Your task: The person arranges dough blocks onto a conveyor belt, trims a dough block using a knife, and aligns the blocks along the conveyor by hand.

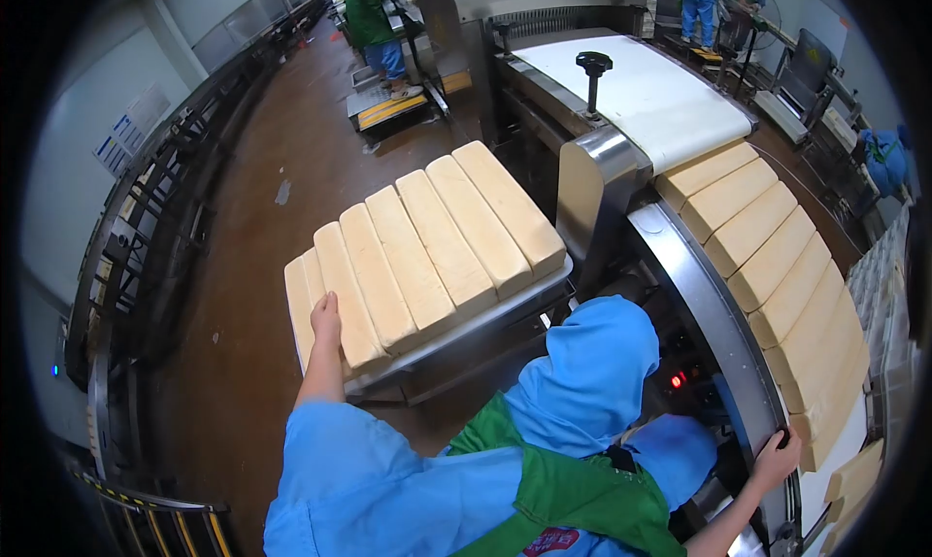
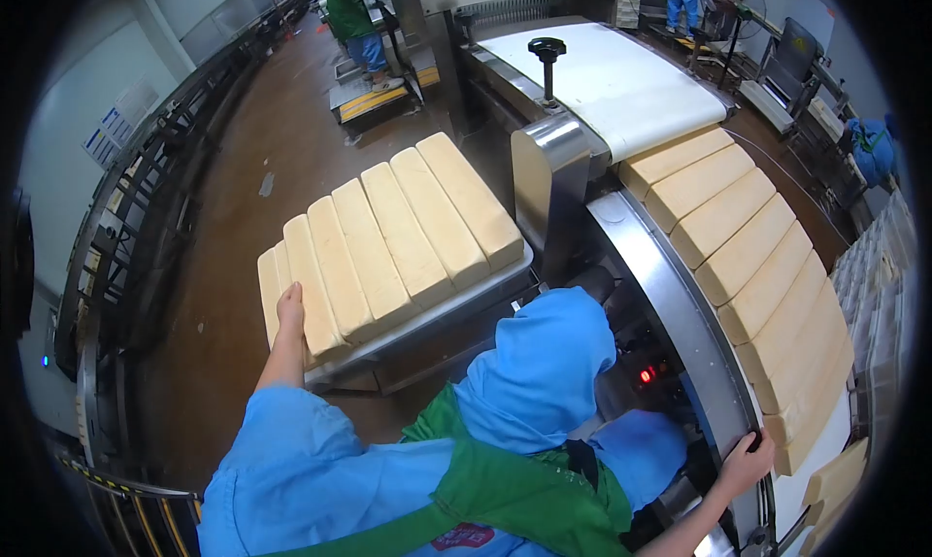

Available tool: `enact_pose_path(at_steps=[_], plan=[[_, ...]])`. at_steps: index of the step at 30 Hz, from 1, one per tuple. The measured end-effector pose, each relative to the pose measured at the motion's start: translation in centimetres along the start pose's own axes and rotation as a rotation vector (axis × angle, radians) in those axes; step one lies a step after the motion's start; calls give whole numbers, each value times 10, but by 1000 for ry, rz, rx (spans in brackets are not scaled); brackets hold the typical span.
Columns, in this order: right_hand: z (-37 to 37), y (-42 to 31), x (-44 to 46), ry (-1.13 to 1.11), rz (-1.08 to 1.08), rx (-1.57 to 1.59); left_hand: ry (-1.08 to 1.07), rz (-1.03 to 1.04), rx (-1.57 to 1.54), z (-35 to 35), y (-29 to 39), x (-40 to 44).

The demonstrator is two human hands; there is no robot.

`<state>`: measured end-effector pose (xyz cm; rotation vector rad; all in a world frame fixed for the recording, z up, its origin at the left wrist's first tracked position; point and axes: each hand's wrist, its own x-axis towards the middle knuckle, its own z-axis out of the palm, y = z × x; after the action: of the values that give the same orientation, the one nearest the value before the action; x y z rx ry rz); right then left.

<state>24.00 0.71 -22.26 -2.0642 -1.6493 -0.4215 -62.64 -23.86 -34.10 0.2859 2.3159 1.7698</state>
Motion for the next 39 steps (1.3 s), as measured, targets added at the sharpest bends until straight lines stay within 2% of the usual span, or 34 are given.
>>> enact_pose_path(at_steps=[1,8,11,14,18,22,24,25,26,28,30,32,33,34,36,39], plan=[[-1,0,-2,1,6,1,26,24,50,-3,-2,-2],[-2,-2,0,-5,34,20,-231,200,-82,-16,17,-118],[-2,-5,-1,13,20,31,-273,550,692,-27,39,-167],[-3,-3,-2,16,5,30,-256,600,784,-27,23,-158],[6,7,-3,61,-14,34,-204,562,726,-21,19,-160],[11,4,1,134,8,118,-168,506,630,-20,14,-156],[7,-4,3,234,-65,120,-190,387,522,-9,38,-164],[-4,-10,4,148,-13,136,-190,403,560,-11,37,-164],[4,-7,2,296,-42,107,-223,455,590,-22,18,-144],[-5,-7,3,214,-38,139,-205,598,780,-14,43,-161],[-7,-8,5,214,-41,133,-269,652,768,-27,15,-120],[-13,-6,9,245,15,269,-229,837,731,-38,-25,-61],[-17,-2,12,262,36,346,-150,799,987,-10,55,-138],[-23,9,21,254,84,343,-142,679,936,-19,42,-112],[-35,39,48,227,173,346,-97,684,721,8,70,-110],[-36,104,102,289,143,118,-277,839,375,76,87,-62]])
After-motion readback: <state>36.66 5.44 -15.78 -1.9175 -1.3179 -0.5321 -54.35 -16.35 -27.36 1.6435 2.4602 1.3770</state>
